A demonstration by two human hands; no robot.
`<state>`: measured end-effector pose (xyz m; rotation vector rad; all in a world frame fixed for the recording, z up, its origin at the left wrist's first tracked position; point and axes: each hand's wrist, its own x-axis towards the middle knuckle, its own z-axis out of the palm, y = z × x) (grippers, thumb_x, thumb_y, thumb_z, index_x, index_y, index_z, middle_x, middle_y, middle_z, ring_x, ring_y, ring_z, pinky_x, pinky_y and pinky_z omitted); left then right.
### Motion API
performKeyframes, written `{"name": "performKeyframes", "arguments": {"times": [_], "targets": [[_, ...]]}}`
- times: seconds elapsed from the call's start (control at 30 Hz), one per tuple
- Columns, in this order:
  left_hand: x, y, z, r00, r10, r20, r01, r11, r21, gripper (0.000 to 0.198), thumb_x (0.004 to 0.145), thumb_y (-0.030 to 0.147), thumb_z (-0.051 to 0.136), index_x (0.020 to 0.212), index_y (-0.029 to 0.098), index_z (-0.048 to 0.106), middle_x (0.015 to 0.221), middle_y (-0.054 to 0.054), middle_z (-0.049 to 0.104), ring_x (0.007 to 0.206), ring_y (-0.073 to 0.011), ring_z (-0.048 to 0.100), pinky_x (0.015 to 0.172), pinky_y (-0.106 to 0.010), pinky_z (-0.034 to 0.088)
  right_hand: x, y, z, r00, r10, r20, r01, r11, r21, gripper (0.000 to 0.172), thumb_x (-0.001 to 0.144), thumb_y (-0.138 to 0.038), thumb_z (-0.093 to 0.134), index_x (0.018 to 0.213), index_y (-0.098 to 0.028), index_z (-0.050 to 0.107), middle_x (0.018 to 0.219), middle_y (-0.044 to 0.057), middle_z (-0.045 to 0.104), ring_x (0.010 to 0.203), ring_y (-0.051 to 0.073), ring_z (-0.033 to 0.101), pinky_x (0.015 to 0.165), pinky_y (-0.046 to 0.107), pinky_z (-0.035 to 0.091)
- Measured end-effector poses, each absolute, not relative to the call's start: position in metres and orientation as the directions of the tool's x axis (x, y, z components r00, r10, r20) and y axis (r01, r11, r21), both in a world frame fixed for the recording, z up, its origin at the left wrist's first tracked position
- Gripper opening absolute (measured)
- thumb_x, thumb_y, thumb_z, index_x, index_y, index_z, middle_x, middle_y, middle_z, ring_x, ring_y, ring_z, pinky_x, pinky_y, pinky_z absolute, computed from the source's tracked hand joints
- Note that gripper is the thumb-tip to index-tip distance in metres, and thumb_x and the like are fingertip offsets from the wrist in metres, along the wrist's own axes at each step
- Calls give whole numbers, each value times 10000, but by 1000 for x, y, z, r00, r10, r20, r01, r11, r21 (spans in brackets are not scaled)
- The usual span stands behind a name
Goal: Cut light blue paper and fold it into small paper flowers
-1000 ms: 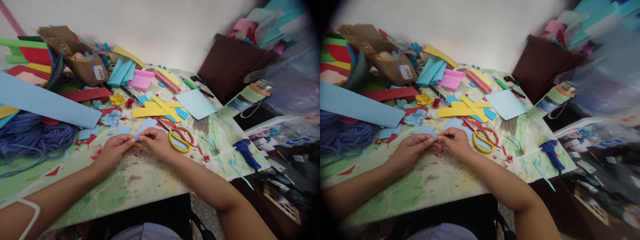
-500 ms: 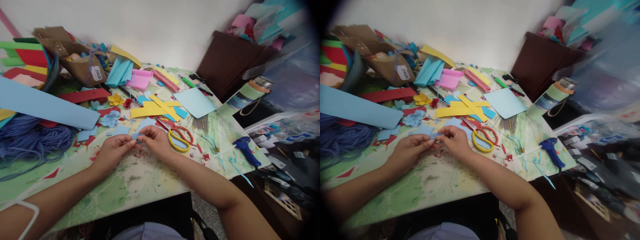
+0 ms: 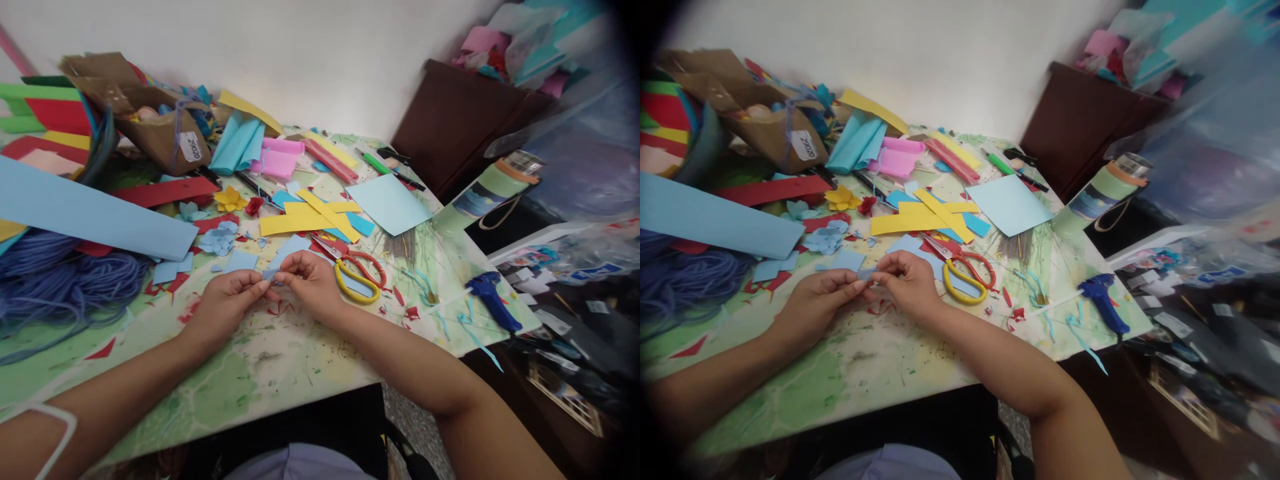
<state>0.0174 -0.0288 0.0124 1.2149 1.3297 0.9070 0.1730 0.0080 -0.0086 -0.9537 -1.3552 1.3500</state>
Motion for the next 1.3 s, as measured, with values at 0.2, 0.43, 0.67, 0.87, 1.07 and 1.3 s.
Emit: {"name": "performKeyframes", "arguments": {"times": [0.2,0.43,0.67,0.87,1.07,1.3], "targets": [[20,-28,17,78,981,-176,211,157,965,228,794,358,587,654,191,655,668,-21,700,581,-154,606,607,-266,465,174,10,-13,-251,965,75,-130,43,-991,174,690,-259,697,818,-186,604,673,-23,630,618,105,596,633,239,485],[17,-25,15,98,987,-128,290,95,952,250,795,393,587,646,213,676,651,-26,702,621,-179,619,655,-273,461,182,11,-8,-268,946,184,-13,187,-982,215,794,-335,607,948,-193,657,772,8,660,698,120,604,679,256,491],[18,-27,19,70,988,-137,257,115,960,185,745,381,653,685,208,681,676,-21,714,605,-175,621,615,-262,468,182,8,-3,-293,902,317,271,397,-877,60,773,-234,666,734,-193,688,736,12,673,739,141,605,722,268,463],[7,-19,12,-55,989,-141,58,144,988,170,743,355,687,727,186,669,685,-17,708,650,-143,616,661,-239,462,190,16,-3,-70,883,465,176,470,-865,64,795,-252,656,766,-205,687,744,8,664,721,142,596,718,283,470],[8,-21,14,125,959,-253,-220,276,936,153,751,333,677,736,185,715,719,-48,721,730,-171,663,717,-268,501,193,15,-2,-339,679,651,240,731,-638,146,857,-252,588,799,-290,717,872,12,668,821,149,576,809,336,450],[11,-24,20,154,934,-322,-162,345,924,130,671,291,742,647,181,678,605,-10,651,572,-123,584,613,-246,486,190,11,-3,-424,603,676,245,794,-556,176,869,-209,552,879,-302,701,926,24,635,820,142,564,782,327,469]]}}
